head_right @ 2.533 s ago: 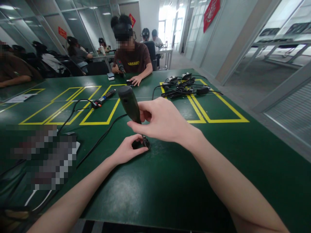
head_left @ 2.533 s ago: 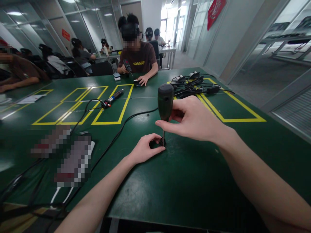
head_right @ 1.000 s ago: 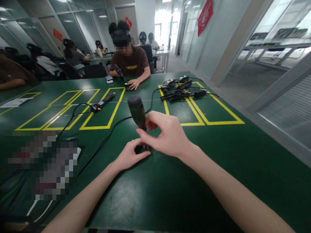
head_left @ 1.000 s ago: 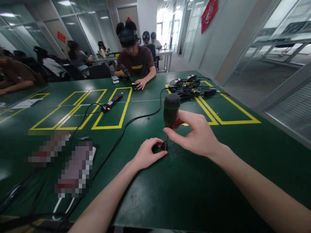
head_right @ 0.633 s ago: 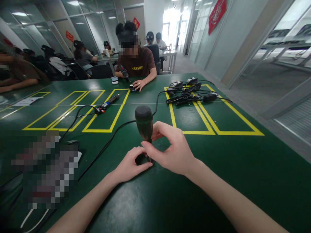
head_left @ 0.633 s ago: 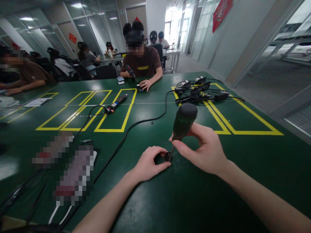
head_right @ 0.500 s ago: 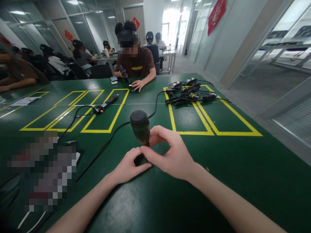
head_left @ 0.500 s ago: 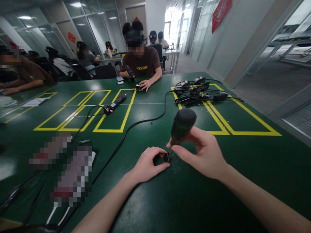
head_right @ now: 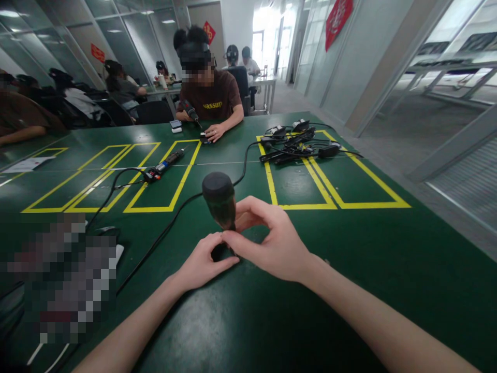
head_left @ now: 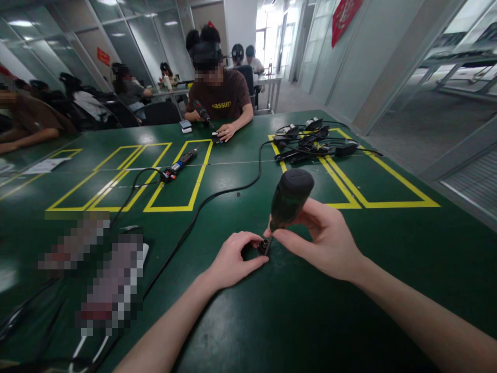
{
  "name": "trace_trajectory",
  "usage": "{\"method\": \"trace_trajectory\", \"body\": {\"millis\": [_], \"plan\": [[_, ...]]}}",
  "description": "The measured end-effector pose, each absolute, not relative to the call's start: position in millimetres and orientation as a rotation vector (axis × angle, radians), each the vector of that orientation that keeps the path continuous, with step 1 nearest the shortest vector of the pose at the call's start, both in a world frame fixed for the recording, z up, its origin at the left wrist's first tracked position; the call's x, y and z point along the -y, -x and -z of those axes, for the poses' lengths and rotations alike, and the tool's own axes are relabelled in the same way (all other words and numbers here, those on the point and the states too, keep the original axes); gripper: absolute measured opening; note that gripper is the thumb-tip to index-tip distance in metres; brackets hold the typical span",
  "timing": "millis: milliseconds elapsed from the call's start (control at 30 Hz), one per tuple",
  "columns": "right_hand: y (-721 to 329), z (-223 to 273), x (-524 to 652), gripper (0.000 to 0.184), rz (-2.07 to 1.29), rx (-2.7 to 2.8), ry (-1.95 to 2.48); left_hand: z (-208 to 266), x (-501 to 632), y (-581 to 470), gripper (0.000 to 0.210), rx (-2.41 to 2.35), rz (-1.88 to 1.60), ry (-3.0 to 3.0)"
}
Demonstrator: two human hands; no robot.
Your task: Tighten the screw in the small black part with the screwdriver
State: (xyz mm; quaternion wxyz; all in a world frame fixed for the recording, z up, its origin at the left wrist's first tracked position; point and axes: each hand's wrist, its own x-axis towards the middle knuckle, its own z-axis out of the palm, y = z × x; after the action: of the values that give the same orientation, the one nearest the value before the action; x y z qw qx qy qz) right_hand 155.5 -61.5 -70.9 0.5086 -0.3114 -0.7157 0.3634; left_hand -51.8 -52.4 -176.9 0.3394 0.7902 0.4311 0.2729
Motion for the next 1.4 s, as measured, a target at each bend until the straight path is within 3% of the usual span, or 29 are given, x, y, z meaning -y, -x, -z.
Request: {"method": "trace_trajectory", "body": {"millis": [1400], "plan": [[-169.4,64.8,54.5,0.007,-0.506,1.932,0.749,172.5,49.7,51.6,0.028,-1.112,-0.71,-2.046]]}}
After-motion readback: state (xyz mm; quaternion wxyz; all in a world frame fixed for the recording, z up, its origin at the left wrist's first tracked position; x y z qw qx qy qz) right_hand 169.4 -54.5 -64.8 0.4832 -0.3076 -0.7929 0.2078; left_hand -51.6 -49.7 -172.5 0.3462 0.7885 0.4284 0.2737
